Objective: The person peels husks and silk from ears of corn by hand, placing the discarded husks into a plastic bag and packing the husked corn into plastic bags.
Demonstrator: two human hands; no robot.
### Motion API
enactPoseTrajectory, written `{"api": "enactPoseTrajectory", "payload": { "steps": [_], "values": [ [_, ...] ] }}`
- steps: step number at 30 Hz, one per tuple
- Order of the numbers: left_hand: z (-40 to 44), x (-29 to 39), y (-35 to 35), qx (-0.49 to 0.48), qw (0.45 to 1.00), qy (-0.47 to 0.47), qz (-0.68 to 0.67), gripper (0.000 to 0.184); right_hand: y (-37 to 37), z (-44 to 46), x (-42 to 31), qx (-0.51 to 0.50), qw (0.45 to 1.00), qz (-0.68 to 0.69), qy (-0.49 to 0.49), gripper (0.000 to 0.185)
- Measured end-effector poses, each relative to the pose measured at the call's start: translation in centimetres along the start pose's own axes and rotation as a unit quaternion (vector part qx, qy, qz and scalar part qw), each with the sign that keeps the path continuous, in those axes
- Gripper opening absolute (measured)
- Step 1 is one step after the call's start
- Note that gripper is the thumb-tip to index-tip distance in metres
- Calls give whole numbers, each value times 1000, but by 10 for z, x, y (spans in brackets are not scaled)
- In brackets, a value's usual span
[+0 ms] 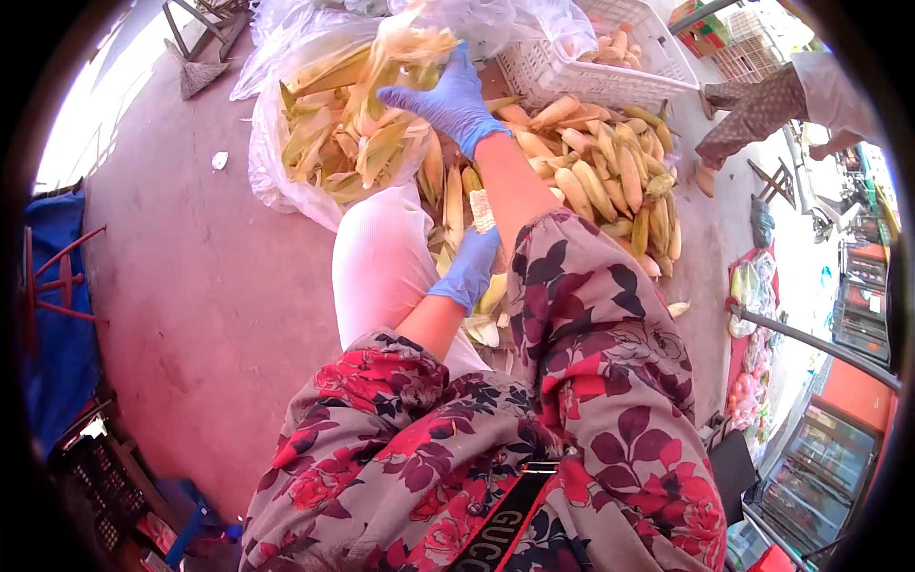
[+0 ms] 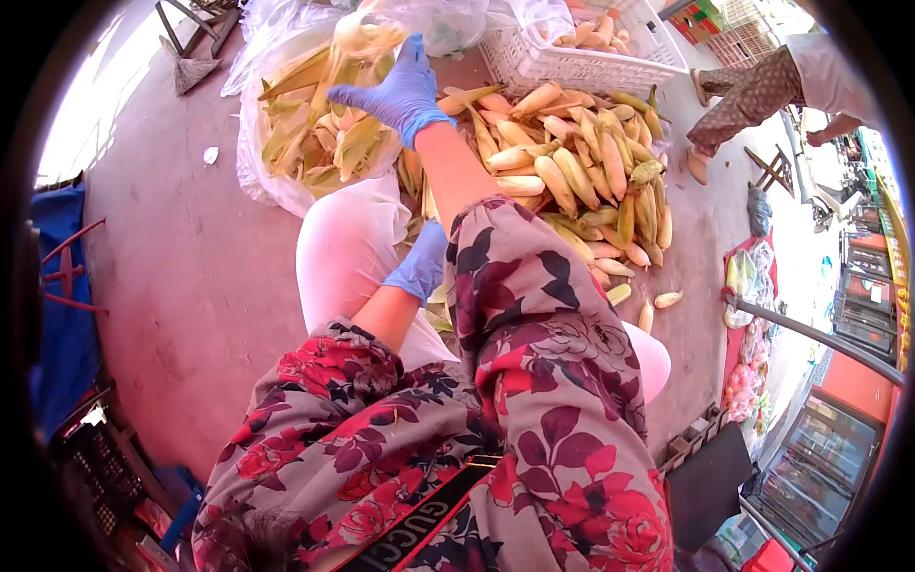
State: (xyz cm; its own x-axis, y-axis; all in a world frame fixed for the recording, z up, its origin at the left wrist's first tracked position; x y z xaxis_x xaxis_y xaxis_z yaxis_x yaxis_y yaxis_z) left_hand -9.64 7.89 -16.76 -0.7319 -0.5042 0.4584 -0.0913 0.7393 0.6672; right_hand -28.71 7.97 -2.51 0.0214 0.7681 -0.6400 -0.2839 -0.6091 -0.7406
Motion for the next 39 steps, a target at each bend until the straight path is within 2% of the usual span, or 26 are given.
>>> {"api": "enactPoseTrajectory", "payload": {
  "steps": [2,4,6,7,8,9,10,12,13,14,15,16,17,18,19,21,23,25,26,29,31,34,35,36,37,39],
  "values": [
    [0,8,7,10,999,48,-18,30,21,-14,14,-134,986,-101,0,87],
    [-1,19,11,26,994,103,19,36,3,-24,34,-135,990,-31,-31,82],
    [-5,20,7,46,980,149,122,45,-24,-54,64,-185,975,124,24,85],
    [3,10,5,40,968,176,174,49,-44,-75,71,-157,981,111,36,86],
    [-13,18,23,-25,957,212,195,60,-70,-104,78,-124,986,92,55,88],
    [-22,10,36,-117,957,165,206,72,-89,-134,81,-147,979,88,109,92],
    [-30,3,49,-212,946,117,215,84,-107,-161,87,-32,989,135,48,83],
    [-59,3,83,-395,886,109,217,81,-168,-192,117,21,965,215,150,64],
    [-63,7,97,-423,855,131,271,72,-201,-211,145,90,950,249,167,46],
    [-65,9,105,-449,819,152,324,63,-248,-229,163,136,903,345,218,40],
    [-50,5,95,-362,874,135,294,56,-303,-250,160,155,837,456,259,40],
    [-31,2,80,-269,919,119,264,50,-357,-285,192,238,816,464,252,43],
    [-18,2,60,-241,931,123,247,46,-410,-340,242,298,764,503,273,47],
    [-1,-2,44,-211,941,123,233,43,-457,-376,231,337,774,426,326,51],
    [7,-9,35,-191,945,101,247,39,-495,-422,248,393,782,361,322,54],
    [16,-28,24,-164,942,42,291,33,-529,-523,294,450,726,369,367,52],
    [16,-52,11,-151,919,-38,362,32,-521,-628,321,480,655,405,420,50],
    [25,-55,-13,-135,893,-99,417,33,-473,-708,325,477,590,458,464,48],
    [28,-59,-20,-127,885,-112,433,33,-450,-746,339,465,558,495,476,47],
    [26,-53,-34,-99,849,-139,501,35,-353,-833,347,407,470,496,606,47],
    [29,-45,-39,-90,838,-146,518,35,-306,-871,360,460,457,418,637,56],
    [28,-41,-36,-77,818,-161,547,36,-303,-898,363,423,521,93,736,68],
    [29,-42,-35,-81,818,-159,547,36,-304,-901,370,384,513,-18,768,79],
    [28,-37,-37,-77,821,-153,545,36,-305,-910,371,344,471,-39,811,81],
    [24,-41,-31,-68,819,-146,550,36,-321,-877,353,295,441,-59,846,84],
    [11,-45,-14,-73,832,-141,531,33,-303,-883,378,294,433,-98,846,81]
  ]
}}
Point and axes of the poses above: each hand's wrist, its own z-axis towards the middle knuckle, its own y-axis out of the palm, x = y × z, the point moved 5 cm from there along z, towards the middle knuckle, and after that the axes turned 2 degrees about y, right-handed, at the moved point
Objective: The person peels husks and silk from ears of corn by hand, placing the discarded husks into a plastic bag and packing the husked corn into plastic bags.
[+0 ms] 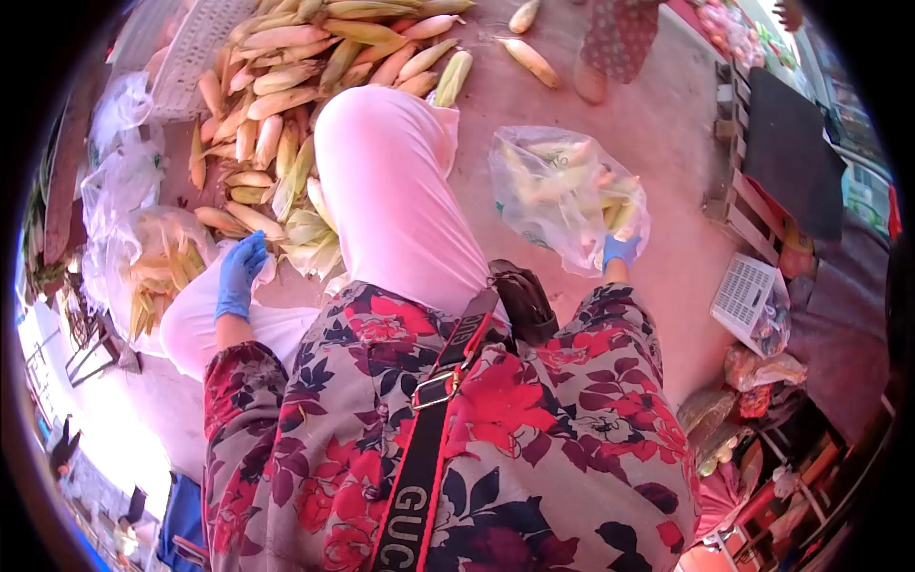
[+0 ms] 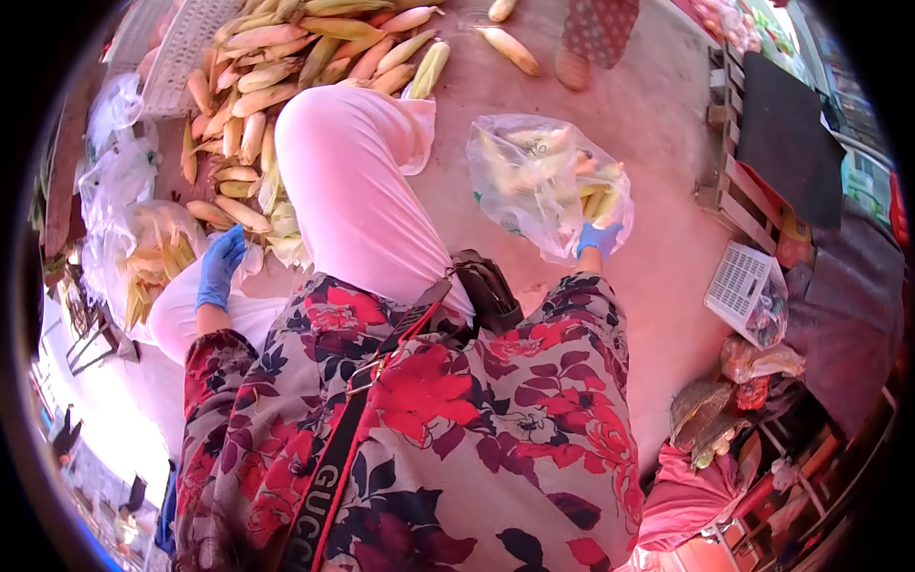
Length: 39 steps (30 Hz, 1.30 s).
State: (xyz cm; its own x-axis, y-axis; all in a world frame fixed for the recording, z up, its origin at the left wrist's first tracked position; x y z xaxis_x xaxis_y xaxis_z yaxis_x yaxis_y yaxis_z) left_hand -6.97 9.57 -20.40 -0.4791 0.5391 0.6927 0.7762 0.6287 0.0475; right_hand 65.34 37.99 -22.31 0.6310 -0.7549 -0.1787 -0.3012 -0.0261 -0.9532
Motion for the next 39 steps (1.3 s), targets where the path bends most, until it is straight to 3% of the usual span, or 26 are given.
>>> {"api": "enactPoseTrajectory", "payload": {
  "steps": [1,3,5,6,7,8,11,12,14,17,22,24,25,28,29,31,33,35,39],
  "values": [
    [-7,9,6,19,1000,5,-1,30,58,53,26,-9,995,67,-72,70],
    [-19,20,8,28,999,45,5,28,145,99,41,-167,970,34,-173,54],
    [-24,25,5,16,997,79,-5,28,239,133,57,-358,869,-48,-339,42],
    [-30,26,-5,12,996,91,-20,29,262,116,46,-437,779,-62,-446,39],
    [-30,31,2,-7,995,99,-28,29,282,124,45,-430,785,-65,-441,35],
    [-33,34,3,23,996,85,-22,30,280,124,42,-393,826,-38,-403,32],
    [-25,18,-19,15,999,33,-25,33,247,141,78,-248,921,64,-295,21],
    [-26,17,-20,25,998,55,-1,35,236,142,92,-192,940,75,-271,17],
    [-28,15,-22,33,999,21,-13,35,186,108,84,-16,971,-78,-226,21],
    [-21,6,-27,35,999,-27,2,35,150,64,79,-58,987,-44,-141,26],
    [-27,26,4,54,998,-28,14,34,174,7,26,-222,964,-52,-136,33],
    [-23,32,10,43,998,-21,41,34,207,-15,8,-290,930,-93,-208,41],
    [-27,38,19,45,998,-15,51,33,222,-30,-19,-324,905,-111,-253,46],
    [-33,44,31,29,996,3,87,32,203,-67,-48,-260,947,-137,-128,84],
    [-34,46,34,32,995,1,90,31,188,-84,-66,-270,946,-111,-138,86],
    [-33,50,32,25,996,10,88,31,178,-96,-74,-213,937,-226,-159,82],
    [-36,57,33,43,995,16,86,29,163,-107,-84,-190,938,-257,-137,85],
    [-39,60,32,56,994,4,90,28,179,-108,-78,-221,941,-249,-68,80],
    [-38,62,29,58,994,-3,90,28,223,-107,-62,-275,900,-323,-100,68]
  ]
}}
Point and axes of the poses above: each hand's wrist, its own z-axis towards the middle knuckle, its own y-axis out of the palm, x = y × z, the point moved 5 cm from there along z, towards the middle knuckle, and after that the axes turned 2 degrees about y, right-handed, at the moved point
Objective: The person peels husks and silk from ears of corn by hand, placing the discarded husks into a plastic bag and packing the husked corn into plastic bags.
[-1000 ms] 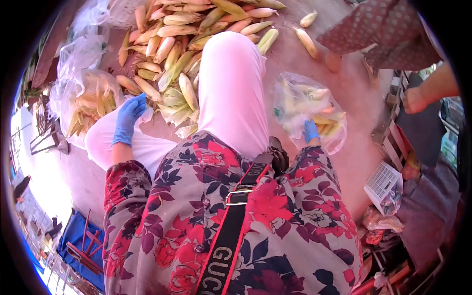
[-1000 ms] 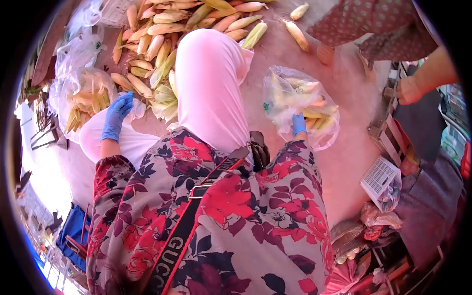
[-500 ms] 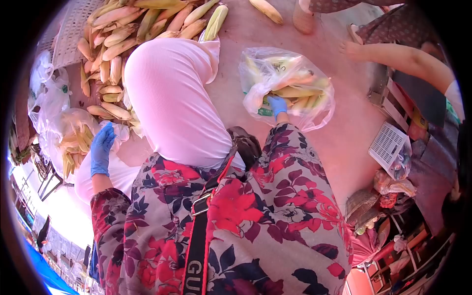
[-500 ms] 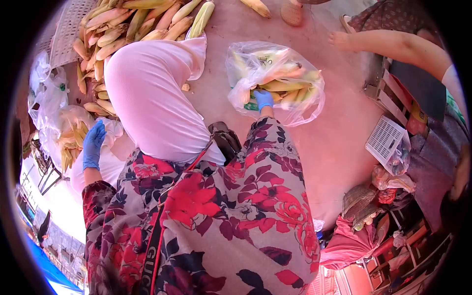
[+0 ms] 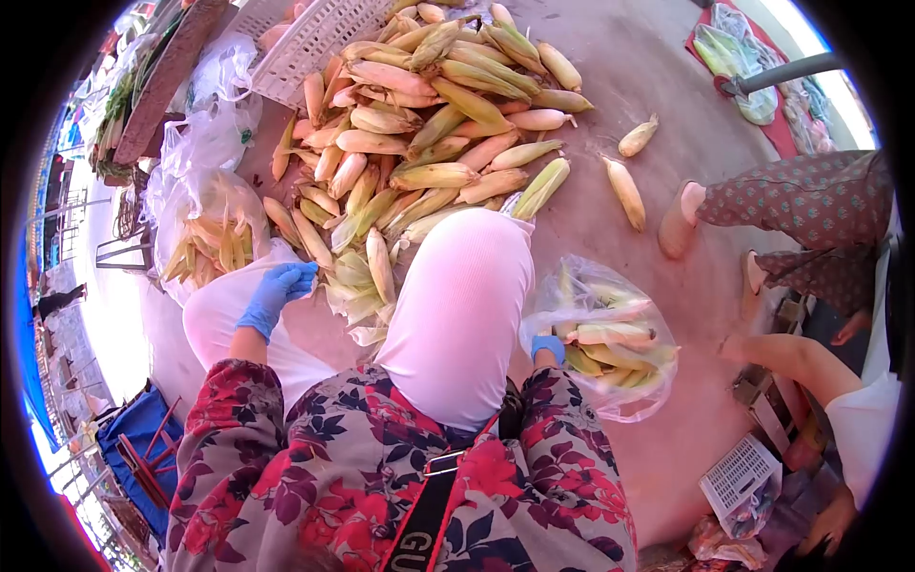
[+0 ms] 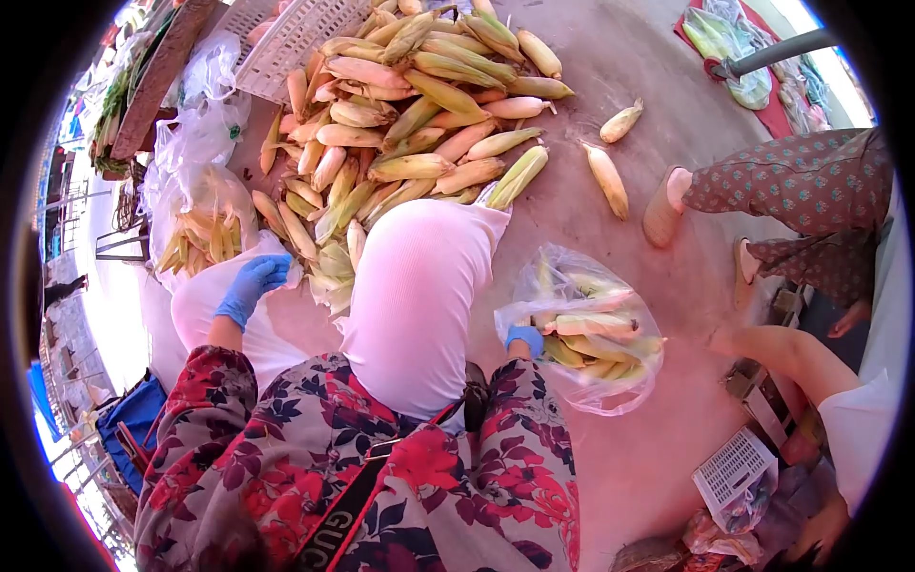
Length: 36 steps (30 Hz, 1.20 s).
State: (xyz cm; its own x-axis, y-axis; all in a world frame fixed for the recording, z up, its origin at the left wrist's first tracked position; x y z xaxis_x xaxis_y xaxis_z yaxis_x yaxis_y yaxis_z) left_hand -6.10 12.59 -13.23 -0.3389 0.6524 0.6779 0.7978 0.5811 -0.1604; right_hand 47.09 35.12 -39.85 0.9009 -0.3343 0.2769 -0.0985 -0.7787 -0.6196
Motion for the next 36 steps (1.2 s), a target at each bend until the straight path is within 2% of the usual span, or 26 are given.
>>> {"api": "enactPoseTrajectory", "payload": {
  "steps": [2,5,8,10,11,12,14,15,16,18,20,21,22,23,25,27,28,29,30,32,34,35,36],
  "values": [
    [-6,6,1,-7,1000,3,-6,28,6,1,2,-13,997,-58,-43,61],
    [0,7,-11,-28,999,21,-15,28,-23,-12,12,104,992,19,-64,57],
    [3,23,-20,-38,998,55,-23,28,-111,-63,26,112,992,33,-44,55],
    [7,32,-33,-39,994,93,-38,28,-150,-44,47,185,981,-59,-21,57],
    [-1,47,-32,-20,994,106,-16,28,-191,-78,50,258,966,-25,14,54],
    [9,44,-41,-49,988,141,-33,26,-240,-141,38,297,953,48,-23,53],
    [4,59,-49,-21,982,183,-26,27,-280,-115,21,334,931,69,-133,50],
    [8,62,-58,-29,979,201,-25,27,-309,-151,13,372,918,67,-120,49],
    [12,63,-61,-45,977,206,-26,27,-326,-170,-9,387,907,6,-166,46],
    [16,68,-76,-12,974,225,-3,26,-359,-213,-67,418,868,-122,-237,42],
    [29,64,-94,24,969,245,10,24,-369,-270,-142,401,814,-221,-357,40],
    [33,60,-102,55,970,232,40,23,-366,-303,-182,395,775,-294,-396,40],
    [34,56,-107,85,970,216,72,22,-362,-343,-222,358,759,-346,-419,41],
    [31,50,-104,118,967,202,106,21,-358,-380,-252,388,696,-330,-507,43],
    [22,71,-99,141,938,284,141,20,-355,-455,-331,341,682,-278,-584,45],
    [13,86,-95,133,924,328,147,19,-364,-522,-410,355,610,-207,-678,57],
    [11,87,-93,122,925,333,138,18,-372,-549,-447,362,605,-119,-699,56],
    [7,87,-94,153,894,370,200,18,-380,-569,-479,388,562,-35,-730,55],
    [-7,95,-89,165,885,364,237,19,-385,-590,-494,373,613,-28,-696,52],
    [-14,101,-91,167,861,386,285,20,-367,-585,-534,426,568,36,-703,33],
    [-18,103,-92,123,882,359,277,21,-320,-514,-577,361,617,-55,-697,51],
    [-17,102,-92,104,892,346,273,22,-282,-464,-594,295,641,-203,-679,50],
    [-16,99,-92,102,888,352,276,21,-246,-397,-599,281,719,-245,-586,52]
  ]
}}
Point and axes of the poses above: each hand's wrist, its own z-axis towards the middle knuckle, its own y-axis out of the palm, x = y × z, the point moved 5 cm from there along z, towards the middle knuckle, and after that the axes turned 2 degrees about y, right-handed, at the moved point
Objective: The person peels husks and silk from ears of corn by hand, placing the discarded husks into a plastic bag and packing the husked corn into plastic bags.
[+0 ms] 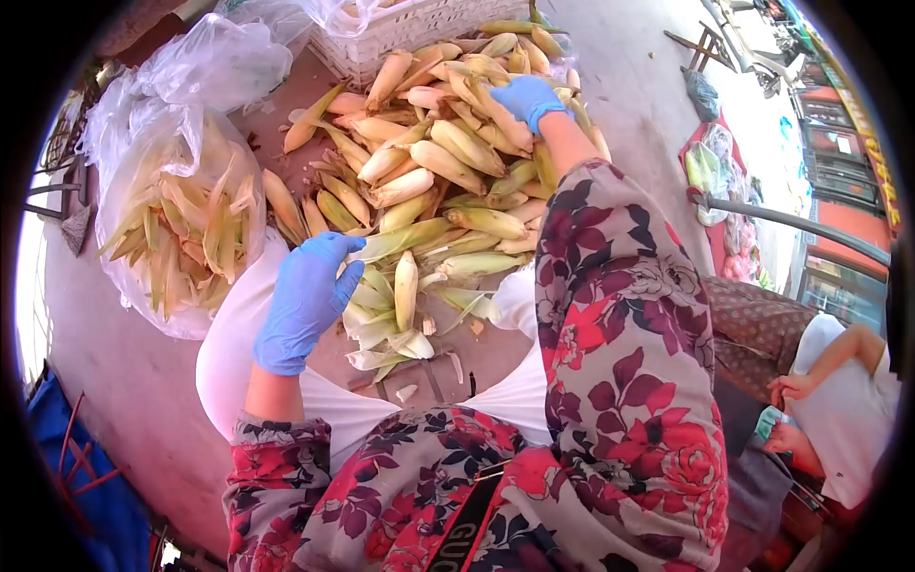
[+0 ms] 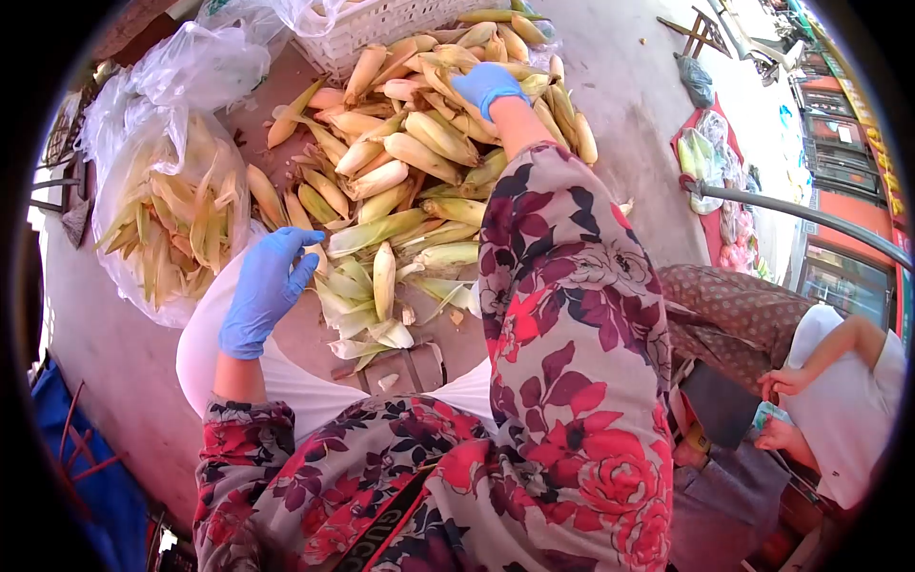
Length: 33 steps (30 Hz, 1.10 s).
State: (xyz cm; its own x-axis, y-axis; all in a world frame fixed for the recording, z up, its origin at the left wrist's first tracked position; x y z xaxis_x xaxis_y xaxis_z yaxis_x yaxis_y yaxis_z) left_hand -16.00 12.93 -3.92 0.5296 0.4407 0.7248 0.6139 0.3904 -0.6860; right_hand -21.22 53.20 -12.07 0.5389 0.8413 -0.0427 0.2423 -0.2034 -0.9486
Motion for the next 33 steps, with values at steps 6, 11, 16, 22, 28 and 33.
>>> {"api": "enactPoseTrajectory", "payload": {
  "steps": [6,11,16,22,28,33],
  "values": [
    [7,-10,6,-14,1000,-2,21,23,231,-76,98,-100,887,261,367,71],
    [7,-7,16,-31,999,4,45,23,273,-95,61,-111,674,574,451,26],
    [11,-6,27,-36,998,29,44,30,213,-153,27,-318,867,310,226,31],
    [9,29,49,-28,987,144,63,70,45,-267,-41,-194,975,9,-106,35],
    [-44,73,99,-153,888,12,-433,67,-86,-348,-69,-163,803,555,-141,26],
    [-90,116,79,-84,812,20,-578,55,-86,-396,-74,38,646,755,-107,22]
  ]
}}
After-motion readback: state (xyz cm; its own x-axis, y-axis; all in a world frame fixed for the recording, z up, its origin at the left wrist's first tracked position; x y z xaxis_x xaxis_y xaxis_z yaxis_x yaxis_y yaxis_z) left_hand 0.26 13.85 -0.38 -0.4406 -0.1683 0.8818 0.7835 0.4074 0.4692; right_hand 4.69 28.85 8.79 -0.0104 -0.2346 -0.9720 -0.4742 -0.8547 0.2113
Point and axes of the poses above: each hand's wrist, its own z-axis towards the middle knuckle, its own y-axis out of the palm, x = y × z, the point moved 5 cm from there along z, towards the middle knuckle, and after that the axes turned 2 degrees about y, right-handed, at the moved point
